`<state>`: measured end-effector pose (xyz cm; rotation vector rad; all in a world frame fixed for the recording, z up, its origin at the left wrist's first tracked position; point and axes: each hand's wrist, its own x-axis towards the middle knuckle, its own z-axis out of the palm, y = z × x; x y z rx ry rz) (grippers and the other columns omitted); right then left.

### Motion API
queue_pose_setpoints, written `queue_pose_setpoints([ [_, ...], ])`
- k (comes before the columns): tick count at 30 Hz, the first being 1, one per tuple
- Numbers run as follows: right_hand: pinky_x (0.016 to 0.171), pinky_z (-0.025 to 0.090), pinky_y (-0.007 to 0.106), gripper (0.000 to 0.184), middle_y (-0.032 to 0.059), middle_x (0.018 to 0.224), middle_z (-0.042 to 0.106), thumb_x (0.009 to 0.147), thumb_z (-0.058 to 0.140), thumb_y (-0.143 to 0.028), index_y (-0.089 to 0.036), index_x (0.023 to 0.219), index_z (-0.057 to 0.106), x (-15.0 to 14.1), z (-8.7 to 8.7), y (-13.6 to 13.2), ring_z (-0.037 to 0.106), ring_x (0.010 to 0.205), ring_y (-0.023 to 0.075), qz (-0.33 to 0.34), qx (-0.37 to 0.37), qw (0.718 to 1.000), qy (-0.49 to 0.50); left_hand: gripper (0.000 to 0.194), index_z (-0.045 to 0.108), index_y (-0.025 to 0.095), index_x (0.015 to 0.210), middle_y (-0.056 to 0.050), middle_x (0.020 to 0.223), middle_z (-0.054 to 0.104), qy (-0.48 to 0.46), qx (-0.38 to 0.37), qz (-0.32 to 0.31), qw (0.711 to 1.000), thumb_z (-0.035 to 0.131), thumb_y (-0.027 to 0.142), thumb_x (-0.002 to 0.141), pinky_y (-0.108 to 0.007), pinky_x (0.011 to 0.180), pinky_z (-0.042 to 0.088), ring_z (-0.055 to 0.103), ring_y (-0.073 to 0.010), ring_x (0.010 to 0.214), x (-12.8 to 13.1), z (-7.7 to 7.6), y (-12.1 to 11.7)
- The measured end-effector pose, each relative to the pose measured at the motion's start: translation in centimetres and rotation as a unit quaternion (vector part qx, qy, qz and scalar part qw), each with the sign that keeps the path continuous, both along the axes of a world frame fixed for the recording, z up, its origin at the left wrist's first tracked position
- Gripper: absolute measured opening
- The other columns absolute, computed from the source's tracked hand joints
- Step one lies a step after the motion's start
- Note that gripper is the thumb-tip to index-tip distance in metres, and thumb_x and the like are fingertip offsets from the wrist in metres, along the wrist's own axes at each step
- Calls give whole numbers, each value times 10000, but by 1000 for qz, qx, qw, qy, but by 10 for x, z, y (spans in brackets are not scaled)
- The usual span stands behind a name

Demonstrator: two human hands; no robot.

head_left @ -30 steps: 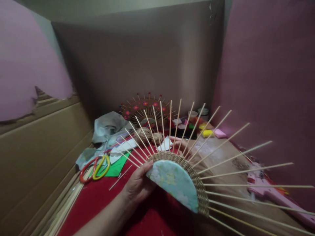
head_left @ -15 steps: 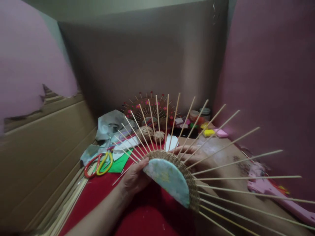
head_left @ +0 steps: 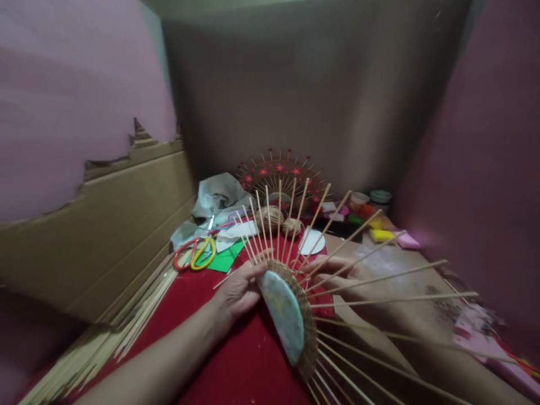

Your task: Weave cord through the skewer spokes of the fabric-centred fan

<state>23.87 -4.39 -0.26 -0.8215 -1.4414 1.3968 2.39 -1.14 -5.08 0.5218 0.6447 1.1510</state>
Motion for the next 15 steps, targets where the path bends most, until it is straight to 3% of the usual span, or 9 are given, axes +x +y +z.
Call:
queue_pose_setpoints([
  [3,649,464,250,103,12,743,674,694,689,-261,-201,777,703,-6,-3,0,586,682,127,-4,-17,1000,-10,283,557,106,950,-48,781,618,58,28,15,998,652,55,688,-243,664,482,593,-122,664,1,-1,2],
  [6,651,464,249,89,8,741,685,682,698,-272,-214,749,702,-13,-11,-1,590,668,120,-22,-32,999,8,274,552,101,894,-37,780,579,165,96,72,979,695,113,660,-241,681,452,564,-126,706,-1,-3,7],
  [8,649,467,253,96,16,763,691,677,702,-282,-210,740,697,-15,-17,-1,594,661,118,-34,-39,998,23,359,563,111,910,-33,812,553,269,141,150,941,744,144,601,-246,711,432,540,-146,776,-3,-3,9],
  [11,633,474,266,136,24,714,679,678,700,-309,-191,745,691,-17,-23,0,597,630,125,-54,-42,997,33,469,594,161,987,-42,950,529,382,230,275,852,763,135,550,-260,811,386,488,-182,927,-5,5,5],
  [13,624,476,267,158,22,681,668,679,697,-333,-187,737,686,-18,-24,1,595,622,128,-51,-36,997,34,408,620,203,1008,-46,1031,520,410,318,284,806,709,119,618,-269,889,338,458,-189,991,-3,14,-3],
  [15,639,476,259,155,16,700,666,675,700,-334,-192,733,677,-19,-24,1,595,645,124,-40,-27,998,34,310,653,217,983,-47,984,534,425,379,231,789,640,111,692,-276,879,337,469,-182,931,1,24,-12],
])
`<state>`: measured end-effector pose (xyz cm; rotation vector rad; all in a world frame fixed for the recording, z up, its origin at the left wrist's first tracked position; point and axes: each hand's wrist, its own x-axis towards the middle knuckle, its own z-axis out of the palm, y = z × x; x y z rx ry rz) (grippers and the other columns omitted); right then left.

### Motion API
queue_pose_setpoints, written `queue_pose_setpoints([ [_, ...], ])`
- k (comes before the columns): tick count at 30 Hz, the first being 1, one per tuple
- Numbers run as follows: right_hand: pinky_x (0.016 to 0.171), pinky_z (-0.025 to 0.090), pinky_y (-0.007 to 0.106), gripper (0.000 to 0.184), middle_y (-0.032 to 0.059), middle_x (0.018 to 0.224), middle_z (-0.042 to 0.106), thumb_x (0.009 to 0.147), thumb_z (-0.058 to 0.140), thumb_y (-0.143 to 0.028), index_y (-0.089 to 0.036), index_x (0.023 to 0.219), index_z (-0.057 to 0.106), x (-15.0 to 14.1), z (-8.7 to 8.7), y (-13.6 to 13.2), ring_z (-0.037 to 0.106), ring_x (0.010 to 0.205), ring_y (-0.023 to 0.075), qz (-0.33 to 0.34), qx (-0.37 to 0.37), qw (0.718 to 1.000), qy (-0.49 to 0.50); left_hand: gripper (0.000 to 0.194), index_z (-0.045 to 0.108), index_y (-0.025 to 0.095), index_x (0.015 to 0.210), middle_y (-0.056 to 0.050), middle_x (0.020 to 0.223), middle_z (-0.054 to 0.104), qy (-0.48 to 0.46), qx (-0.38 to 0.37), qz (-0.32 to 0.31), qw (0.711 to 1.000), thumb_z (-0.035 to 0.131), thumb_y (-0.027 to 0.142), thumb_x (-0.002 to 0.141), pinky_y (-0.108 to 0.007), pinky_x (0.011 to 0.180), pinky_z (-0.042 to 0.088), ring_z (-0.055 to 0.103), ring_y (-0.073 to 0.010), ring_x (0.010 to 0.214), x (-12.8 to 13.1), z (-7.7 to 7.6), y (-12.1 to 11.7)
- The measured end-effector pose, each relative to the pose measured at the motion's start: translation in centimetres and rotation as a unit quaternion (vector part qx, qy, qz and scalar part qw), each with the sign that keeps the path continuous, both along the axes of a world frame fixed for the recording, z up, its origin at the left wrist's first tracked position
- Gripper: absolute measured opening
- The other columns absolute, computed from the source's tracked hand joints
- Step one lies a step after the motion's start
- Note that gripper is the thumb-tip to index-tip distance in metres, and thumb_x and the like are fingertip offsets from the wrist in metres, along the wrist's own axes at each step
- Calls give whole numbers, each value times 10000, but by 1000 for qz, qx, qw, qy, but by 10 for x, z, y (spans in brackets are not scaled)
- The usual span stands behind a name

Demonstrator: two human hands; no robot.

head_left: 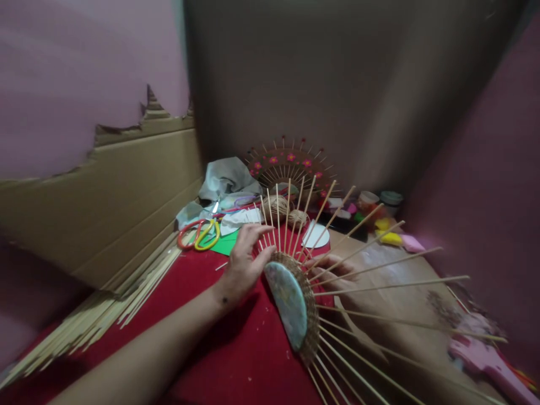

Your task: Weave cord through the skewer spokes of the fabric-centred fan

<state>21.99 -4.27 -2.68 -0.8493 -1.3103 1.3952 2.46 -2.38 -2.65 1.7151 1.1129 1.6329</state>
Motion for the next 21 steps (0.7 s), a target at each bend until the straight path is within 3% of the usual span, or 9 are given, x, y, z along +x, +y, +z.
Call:
queue_pose_setpoints([
  [3,675,479,265,128,6,731,661,691,690,-305,-199,753,652,-2,-1,0,596,680,126,8,3,1000,-5,223,695,193,905,-60,861,564,24,-17,-99,995,605,103,723,-273,784,365,483,-176,808,7,11,-12],
  [6,666,483,280,117,2,725,655,699,681,-291,-203,752,624,-5,-5,-2,595,672,133,-2,7,1000,4,191,709,186,859,-59,789,586,28,-23,-148,988,611,102,717,-267,721,364,485,-173,745,13,15,-18],
  [12,676,472,266,132,-8,715,647,679,696,-287,-205,748,619,-8,-4,-6,594,686,129,17,14,999,34,192,703,190,881,-53,774,604,81,-18,-152,985,603,125,730,-267,689,351,493,-175,711,13,22,-19],
  [15,677,470,264,148,-14,714,639,666,709,-294,-209,742,614,-8,0,-7,593,686,127,14,19,999,30,220,707,194,892,-55,762,611,102,-47,-197,974,626,113,704,-266,707,342,492,-182,711,10,26,-17],
  [18,664,471,278,161,-7,715,641,669,704,-304,-208,743,599,-7,2,-8,595,681,138,25,19,999,10,282,707,202,880,-45,768,611,46,-74,-221,971,662,60,641,-251,727,349,484,-181,718,5,27,-15],
  [21,675,459,279,151,2,734,646,703,676,-315,-207,770,593,-7,1,-9,591,701,139,43,20,999,-9,372,677,193,938,-18,768,584,-33,-74,-174,981,662,11,614,-215,690,361,466,-150,690,3,25,-16],
])
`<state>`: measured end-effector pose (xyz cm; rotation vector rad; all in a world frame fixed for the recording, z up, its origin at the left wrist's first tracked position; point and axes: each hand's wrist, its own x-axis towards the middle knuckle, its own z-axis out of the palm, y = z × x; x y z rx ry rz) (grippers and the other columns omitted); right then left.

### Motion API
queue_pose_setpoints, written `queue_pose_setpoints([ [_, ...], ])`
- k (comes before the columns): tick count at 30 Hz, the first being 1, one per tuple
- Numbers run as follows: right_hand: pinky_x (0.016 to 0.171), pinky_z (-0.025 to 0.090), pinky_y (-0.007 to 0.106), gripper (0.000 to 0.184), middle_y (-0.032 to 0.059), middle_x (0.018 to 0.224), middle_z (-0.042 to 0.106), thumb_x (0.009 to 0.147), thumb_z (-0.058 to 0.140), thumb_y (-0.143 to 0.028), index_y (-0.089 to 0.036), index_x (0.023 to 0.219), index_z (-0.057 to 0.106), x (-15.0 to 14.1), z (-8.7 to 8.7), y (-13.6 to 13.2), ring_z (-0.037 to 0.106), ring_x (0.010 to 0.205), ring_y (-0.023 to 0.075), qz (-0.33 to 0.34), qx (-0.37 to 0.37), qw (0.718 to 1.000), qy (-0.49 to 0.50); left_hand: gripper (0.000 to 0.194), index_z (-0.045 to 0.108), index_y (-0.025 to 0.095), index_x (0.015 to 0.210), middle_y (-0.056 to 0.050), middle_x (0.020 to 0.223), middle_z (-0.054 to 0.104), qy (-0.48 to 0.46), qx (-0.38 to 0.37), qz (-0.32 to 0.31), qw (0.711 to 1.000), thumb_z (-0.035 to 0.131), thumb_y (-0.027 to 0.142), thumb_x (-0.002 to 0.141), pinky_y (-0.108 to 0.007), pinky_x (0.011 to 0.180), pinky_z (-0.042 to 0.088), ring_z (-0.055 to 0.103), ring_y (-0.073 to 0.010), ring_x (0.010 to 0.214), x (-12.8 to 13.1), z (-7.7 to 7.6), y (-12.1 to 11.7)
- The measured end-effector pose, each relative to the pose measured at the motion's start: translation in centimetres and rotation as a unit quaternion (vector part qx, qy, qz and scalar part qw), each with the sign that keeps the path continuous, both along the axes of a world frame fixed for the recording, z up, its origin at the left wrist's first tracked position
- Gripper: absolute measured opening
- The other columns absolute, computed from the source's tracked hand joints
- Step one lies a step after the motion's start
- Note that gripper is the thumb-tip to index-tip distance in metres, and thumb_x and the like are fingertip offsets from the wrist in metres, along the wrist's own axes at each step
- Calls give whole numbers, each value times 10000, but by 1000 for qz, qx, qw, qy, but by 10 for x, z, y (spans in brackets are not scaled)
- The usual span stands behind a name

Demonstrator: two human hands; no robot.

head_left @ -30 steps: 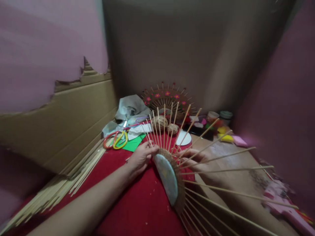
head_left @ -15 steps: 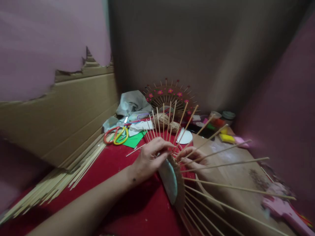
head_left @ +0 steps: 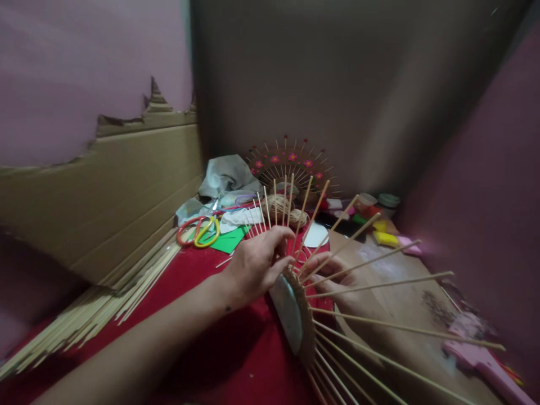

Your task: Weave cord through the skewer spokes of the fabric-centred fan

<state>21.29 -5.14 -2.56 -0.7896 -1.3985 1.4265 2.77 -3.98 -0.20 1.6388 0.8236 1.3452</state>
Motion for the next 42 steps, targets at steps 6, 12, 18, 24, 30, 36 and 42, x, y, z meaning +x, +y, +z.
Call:
queue_pose_setpoints([
  [6,658,448,274,149,-7,738,644,701,682,-310,-216,777,596,0,0,-4,586,702,142,-5,-5,1000,3,652,520,161,1226,-44,888,616,-55,-32,-36,997,618,-48,617,-165,535,372,458,-89,572,3,-6,-6],
  [12,677,456,278,116,-7,747,635,702,682,-295,-227,760,608,-2,3,-7,590,720,151,-16,-10,1000,4,680,480,143,1263,-64,882,629,-101,-82,-83,988,580,-70,625,-156,602,425,526,-102,626,4,-9,-8],
  [18,655,454,272,114,-19,719,637,726,663,-302,-232,780,591,-3,4,-7,587,705,142,-18,4,1000,-22,614,503,171,1253,-79,925,614,-5,14,-56,998,593,-3,671,-222,685,441,507,-124,633,3,-2,-12],
  [24,684,455,273,125,-2,790,640,741,652,-288,-207,805,581,0,0,-6,588,754,141,-2,9,1000,-13,288,647,177,1013,-96,1016,505,158,163,45,973,575,105,743,-298,790,424,501,-180,853,0,-5,-12],
  [30,708,460,275,110,-5,798,652,741,649,-277,-221,819,595,-1,-1,-4,596,784,146,6,7,1000,-2,195,634,196,970,-89,1098,432,288,287,123,905,549,171,796,-357,824,420,435,-195,971,-1,-11,-7],
  [36,682,460,258,97,-4,745,643,724,662,-260,-205,791,618,1,7,-7,592,712,129,15,31,999,-14,144,665,163,860,-48,766,527,284,268,105,915,528,186,824,-274,656,438,494,-143,751,-4,-10,-6],
  [42,660,471,232,118,-12,753,640,701,684,-215,-208,800,620,6,9,-6,591,703,115,39,43,998,-7,124,668,151,849,-35,778,677,277,171,36,945,560,173,794,-233,663,461,607,-118,717,-3,-12,-5],
])
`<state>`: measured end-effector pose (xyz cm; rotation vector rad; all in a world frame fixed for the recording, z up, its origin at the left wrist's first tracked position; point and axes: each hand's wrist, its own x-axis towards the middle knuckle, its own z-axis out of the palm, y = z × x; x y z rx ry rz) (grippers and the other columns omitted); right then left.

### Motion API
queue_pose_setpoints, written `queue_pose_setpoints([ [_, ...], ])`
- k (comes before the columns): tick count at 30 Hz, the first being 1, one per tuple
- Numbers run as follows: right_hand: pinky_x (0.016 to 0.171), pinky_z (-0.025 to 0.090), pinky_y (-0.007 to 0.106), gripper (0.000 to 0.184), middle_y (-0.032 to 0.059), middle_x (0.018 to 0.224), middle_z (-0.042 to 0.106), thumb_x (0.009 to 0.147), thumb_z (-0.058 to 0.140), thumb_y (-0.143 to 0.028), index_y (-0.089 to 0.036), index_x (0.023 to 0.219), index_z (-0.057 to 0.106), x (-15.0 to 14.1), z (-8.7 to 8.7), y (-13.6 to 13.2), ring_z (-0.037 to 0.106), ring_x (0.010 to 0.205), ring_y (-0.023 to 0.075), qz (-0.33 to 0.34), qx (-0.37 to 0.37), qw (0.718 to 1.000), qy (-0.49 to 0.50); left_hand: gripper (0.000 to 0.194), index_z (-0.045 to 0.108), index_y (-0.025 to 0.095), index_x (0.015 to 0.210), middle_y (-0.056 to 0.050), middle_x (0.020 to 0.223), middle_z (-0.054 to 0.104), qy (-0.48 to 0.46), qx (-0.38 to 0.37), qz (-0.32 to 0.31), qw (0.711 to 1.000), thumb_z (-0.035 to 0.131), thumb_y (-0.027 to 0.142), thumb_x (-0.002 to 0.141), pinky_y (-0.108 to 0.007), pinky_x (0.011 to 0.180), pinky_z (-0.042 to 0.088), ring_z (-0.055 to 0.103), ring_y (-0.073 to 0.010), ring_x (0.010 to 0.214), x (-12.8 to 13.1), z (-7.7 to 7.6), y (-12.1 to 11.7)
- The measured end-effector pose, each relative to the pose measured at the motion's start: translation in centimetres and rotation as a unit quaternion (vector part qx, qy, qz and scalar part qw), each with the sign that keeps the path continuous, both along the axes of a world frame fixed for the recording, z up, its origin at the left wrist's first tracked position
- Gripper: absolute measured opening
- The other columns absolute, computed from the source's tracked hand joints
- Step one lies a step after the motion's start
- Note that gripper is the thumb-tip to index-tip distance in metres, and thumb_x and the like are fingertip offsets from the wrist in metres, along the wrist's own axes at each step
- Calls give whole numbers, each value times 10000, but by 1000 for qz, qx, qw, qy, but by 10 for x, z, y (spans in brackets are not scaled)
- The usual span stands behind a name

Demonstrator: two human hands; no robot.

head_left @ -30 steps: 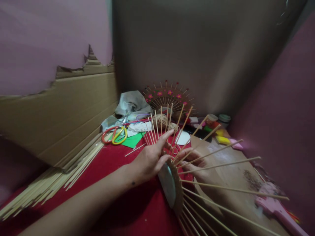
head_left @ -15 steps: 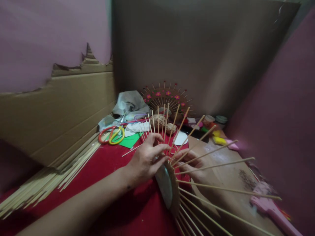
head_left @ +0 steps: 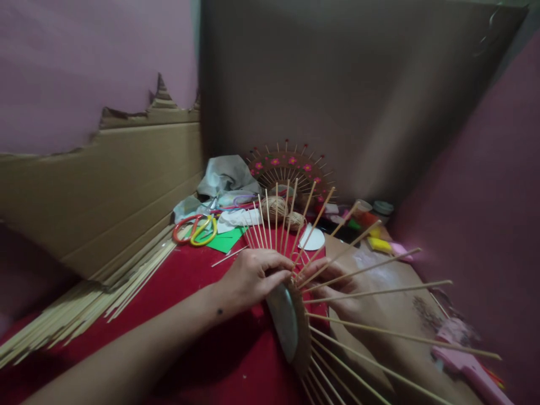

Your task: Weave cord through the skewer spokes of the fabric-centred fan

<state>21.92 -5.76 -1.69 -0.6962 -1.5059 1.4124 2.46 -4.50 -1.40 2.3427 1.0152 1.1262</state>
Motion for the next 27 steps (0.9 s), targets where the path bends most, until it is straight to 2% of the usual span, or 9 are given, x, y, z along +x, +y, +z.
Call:
queue_pose_setpoints([
  [3,677,480,244,136,-9,756,634,686,694,-212,-203,798,619,2,5,0,594,721,127,3,15,1000,-18,144,669,159,876,-29,801,696,3,-12,11,1000,557,185,790,-223,651,461,623,-114,708,2,-1,-4],
  [7,664,477,248,66,1,736,617,728,651,-217,-195,782,621,5,14,-3,579,707,133,-7,67,994,-84,135,665,152,817,-14,725,685,6,-23,23,999,536,167,782,-199,584,438,598,-91,618,3,-1,-6],
  [13,649,473,222,65,1,762,621,765,602,-178,-205,823,619,13,40,-7,578,712,122,-37,123,981,-145,152,661,146,784,4,622,643,4,-51,30,998,510,160,771,-183,507,394,518,-67,504,4,-3,-5],
  [17,696,493,228,93,2,795,623,733,639,-154,-206,808,623,18,58,-6,595,756,121,-63,144,979,-130,160,658,142,772,9,599,625,1,-72,33,997,499,161,766,-181,501,382,507,-66,499,5,-3,-6],
  [21,614,490,195,124,-3,756,642,699,683,-165,-216,801,635,26,71,0,602,679,101,-98,158,975,-122,172,654,133,775,2,604,618,-1,-89,32,995,485,167,768,-187,502,375,509,-72,516,7,-1,-7],
  [24,536,472,171,124,1,718,654,679,689,-146,-206,778,645,34,82,7,596,613,88,-98,166,976,-100,177,649,129,782,1,598,610,2,-98,31,995,478,169,768,-191,502,374,502,-75,514,8,0,-6],
  [27,506,463,167,115,11,686,667,678,673,-131,-191,771,643,37,96,15,604,593,89,-102,144,982,-69,174,644,129,778,-1,604,614,-4,-98,30,995,475,172,769,-192,503,379,506,-77,521,9,0,-5],
])
